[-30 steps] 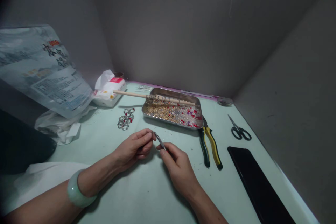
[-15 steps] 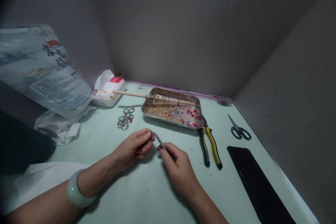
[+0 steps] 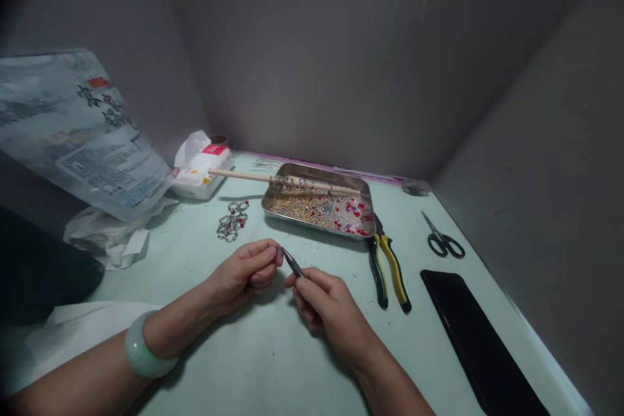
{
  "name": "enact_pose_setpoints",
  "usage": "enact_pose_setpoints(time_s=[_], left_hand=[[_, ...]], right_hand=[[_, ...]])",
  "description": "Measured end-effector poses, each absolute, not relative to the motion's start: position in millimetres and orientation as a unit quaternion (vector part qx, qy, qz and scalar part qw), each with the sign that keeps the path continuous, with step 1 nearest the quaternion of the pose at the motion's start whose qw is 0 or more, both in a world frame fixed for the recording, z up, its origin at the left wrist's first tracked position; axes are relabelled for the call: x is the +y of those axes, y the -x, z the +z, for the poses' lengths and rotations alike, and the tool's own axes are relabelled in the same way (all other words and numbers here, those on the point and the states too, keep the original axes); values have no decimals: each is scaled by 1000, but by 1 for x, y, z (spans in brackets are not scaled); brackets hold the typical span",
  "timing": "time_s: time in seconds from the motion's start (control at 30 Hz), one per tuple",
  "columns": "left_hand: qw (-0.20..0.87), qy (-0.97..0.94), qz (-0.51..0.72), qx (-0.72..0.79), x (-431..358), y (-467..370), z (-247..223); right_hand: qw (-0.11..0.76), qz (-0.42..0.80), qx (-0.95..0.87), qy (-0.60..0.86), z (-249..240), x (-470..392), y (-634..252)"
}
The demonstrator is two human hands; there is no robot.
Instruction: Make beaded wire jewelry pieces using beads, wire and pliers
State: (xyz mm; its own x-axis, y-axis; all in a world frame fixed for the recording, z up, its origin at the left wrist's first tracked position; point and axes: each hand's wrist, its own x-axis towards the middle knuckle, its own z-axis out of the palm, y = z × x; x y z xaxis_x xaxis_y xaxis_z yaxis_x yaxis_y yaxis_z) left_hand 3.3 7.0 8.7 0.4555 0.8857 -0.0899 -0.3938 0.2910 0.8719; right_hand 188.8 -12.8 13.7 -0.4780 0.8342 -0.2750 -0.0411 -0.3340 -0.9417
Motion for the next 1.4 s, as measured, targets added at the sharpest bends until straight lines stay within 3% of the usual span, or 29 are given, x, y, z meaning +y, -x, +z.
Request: enact_pose_setpoints(time_s=[0.37,0.73,0.93,1.13,1.4], left_hand=[[763,-442,369,292,9,5,13],[748,-412,400,332,7,-3,12],[760,-402,410,303,8,-3,12],[743,-413,407,333,6,-6,12],[673,-467,436,372,4,-11,14]], right_hand=[[272,705,-524,392,22,-9,-200],[320,539,-616,478,11,-12,-191],[323,531,-638,454,11,-14,-190],[344,442,-699,444,12,-16,-186],[346,412,-704,464,10,-16,-184]])
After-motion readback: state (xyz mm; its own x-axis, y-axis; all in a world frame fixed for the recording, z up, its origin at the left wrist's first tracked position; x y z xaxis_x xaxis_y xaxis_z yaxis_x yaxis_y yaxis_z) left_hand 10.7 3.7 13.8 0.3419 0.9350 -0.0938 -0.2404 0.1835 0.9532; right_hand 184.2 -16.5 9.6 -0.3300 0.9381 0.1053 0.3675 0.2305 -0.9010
